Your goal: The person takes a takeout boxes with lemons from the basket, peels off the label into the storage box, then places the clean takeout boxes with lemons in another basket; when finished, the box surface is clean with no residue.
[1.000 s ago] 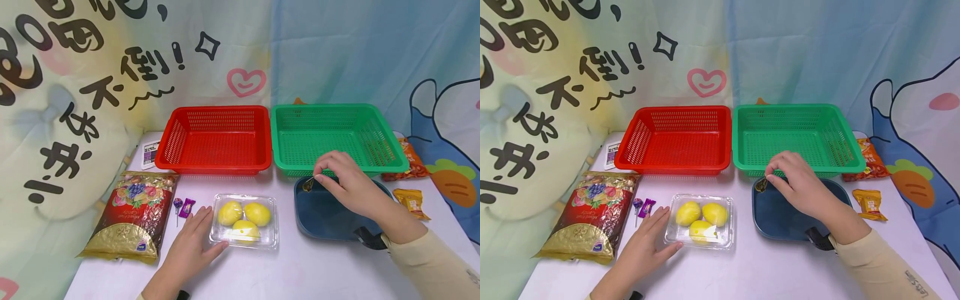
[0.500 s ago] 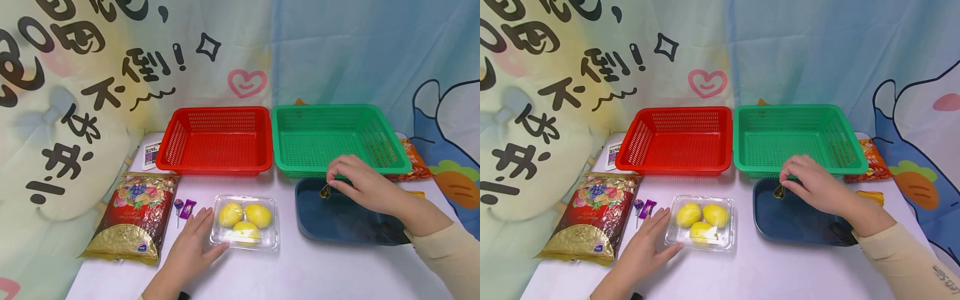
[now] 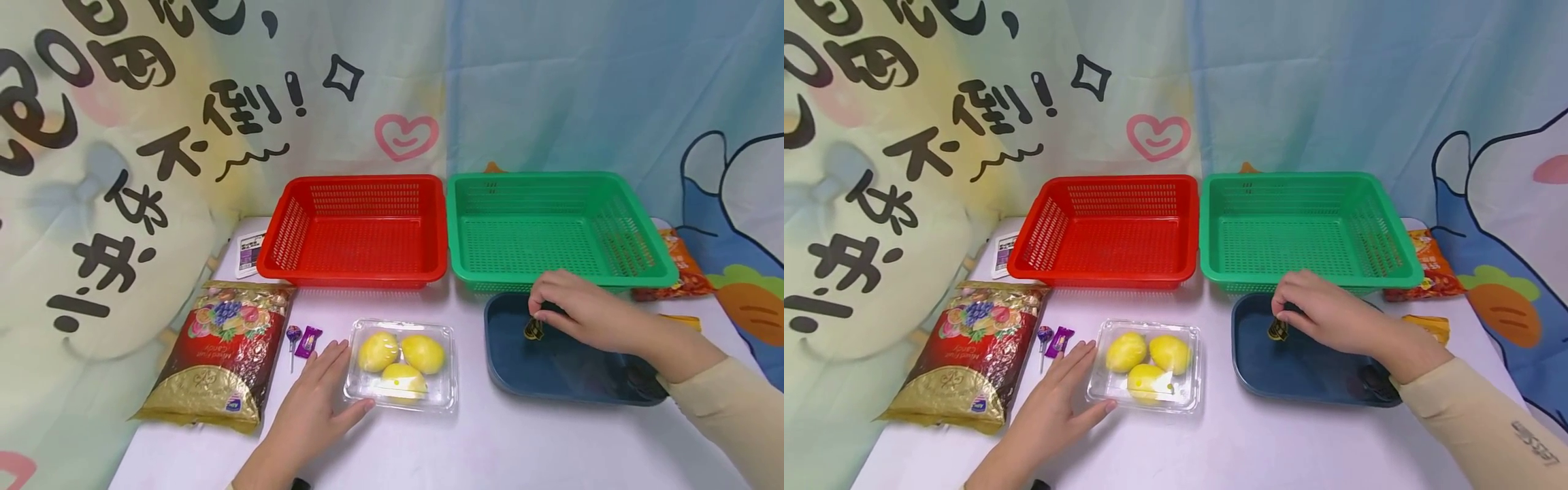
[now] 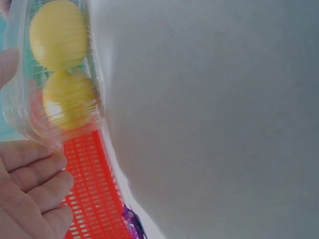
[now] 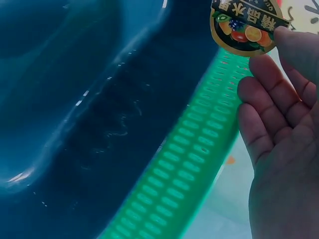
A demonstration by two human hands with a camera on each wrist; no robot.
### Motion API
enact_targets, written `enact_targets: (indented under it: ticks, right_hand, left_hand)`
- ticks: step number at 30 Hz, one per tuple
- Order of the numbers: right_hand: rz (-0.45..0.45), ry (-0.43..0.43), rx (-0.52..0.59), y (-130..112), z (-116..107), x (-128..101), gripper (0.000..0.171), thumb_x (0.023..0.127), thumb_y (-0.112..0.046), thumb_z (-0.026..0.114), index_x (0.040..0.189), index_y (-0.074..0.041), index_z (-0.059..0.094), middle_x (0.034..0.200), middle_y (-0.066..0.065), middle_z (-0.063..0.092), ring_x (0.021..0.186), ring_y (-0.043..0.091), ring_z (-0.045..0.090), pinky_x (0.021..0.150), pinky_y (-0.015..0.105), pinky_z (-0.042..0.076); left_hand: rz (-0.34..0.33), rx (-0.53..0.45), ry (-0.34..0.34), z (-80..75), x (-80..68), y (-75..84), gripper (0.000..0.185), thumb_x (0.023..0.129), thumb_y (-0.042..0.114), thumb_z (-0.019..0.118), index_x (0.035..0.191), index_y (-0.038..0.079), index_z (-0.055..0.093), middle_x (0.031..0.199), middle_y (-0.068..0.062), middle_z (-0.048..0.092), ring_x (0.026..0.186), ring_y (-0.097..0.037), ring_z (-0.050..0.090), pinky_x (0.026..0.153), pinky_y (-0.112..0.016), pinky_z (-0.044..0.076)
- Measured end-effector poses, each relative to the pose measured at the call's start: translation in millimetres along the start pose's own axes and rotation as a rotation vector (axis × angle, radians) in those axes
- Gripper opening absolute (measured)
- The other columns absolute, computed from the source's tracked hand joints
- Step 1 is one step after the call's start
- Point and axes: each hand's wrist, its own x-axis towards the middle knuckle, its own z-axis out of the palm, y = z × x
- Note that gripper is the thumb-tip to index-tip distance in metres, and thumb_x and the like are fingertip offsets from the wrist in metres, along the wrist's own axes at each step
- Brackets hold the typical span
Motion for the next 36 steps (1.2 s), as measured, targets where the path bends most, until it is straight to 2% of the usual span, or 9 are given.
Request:
enact_targets:
  ticks: [7, 14, 19, 26, 36]
  right_hand:
    - [-0.008, -0.056, 0.017, 4.7, 7.1, 0.2, 0.030, 0.092, -0.007, 0.077, 0.097, -0.030, 0.058, 0.100, -0.025, 0.049, 0.095, 0.002, 0.046, 0.076, 0.023, 0.044]
    - [-0.082, -0.092, 0.048, 6.3, 16.4, 2.7, 0.029, 0.093, -0.007, 0.077, 0.095, -0.028, 0.057, 0.095, -0.023, 0.048, 0.090, -0.002, 0.042, 0.072, 0.019, 0.040]
    - [-0.124, -0.131, 0.042, 8.6, 23.4, 5.1, 0.027, 0.094, -0.009, 0.075, 0.092, -0.027, 0.055, 0.091, -0.021, 0.045, 0.086, -0.003, 0.038, 0.070, 0.021, 0.035]
    - [-0.111, -0.174, 0.051, 10.9, 30.9, 8.8, 0.026, 0.095, -0.010, 0.075, 0.089, -0.026, 0.054, 0.088, -0.020, 0.044, 0.084, -0.003, 0.036, 0.070, 0.021, 0.034]
    - [-0.108, -0.149, 0.017, 12.3, 44.7, 10.0, 0.027, 0.095, -0.010, 0.075, 0.087, -0.025, 0.055, 0.086, -0.019, 0.043, 0.081, -0.002, 0.036, 0.069, 0.019, 0.035]
  left_hand:
    - [0.012, -0.002, 0.010, -0.6, -0.2, 0.7, 0.092, 0.083, 0.056, 0.084, 0.152, 0.004, 0.053, 0.158, -0.014, 0.054, 0.150, -0.030, 0.048, 0.127, -0.051, 0.034]
    - [0.004, 0.003, 0.001, -0.6, -0.4, 1.3, 0.091, 0.084, 0.056, 0.083, 0.152, 0.005, 0.053, 0.159, -0.012, 0.053, 0.151, -0.030, 0.047, 0.128, -0.051, 0.033]
    - [0.000, 0.004, 0.001, -0.9, -0.2, 1.5, 0.091, 0.083, 0.056, 0.084, 0.152, 0.005, 0.053, 0.158, -0.012, 0.054, 0.150, -0.030, 0.048, 0.128, -0.051, 0.033]
    - [0.009, 0.016, 0.006, -0.7, 0.0, 1.2, 0.091, 0.084, 0.057, 0.083, 0.152, 0.005, 0.053, 0.158, -0.012, 0.054, 0.150, -0.030, 0.048, 0.127, -0.051, 0.034]
    - [0.039, 0.034, 0.029, 0.5, 0.8, -0.3, 0.092, 0.083, 0.056, 0.084, 0.151, 0.003, 0.053, 0.157, -0.013, 0.055, 0.149, -0.031, 0.050, 0.127, -0.051, 0.035]
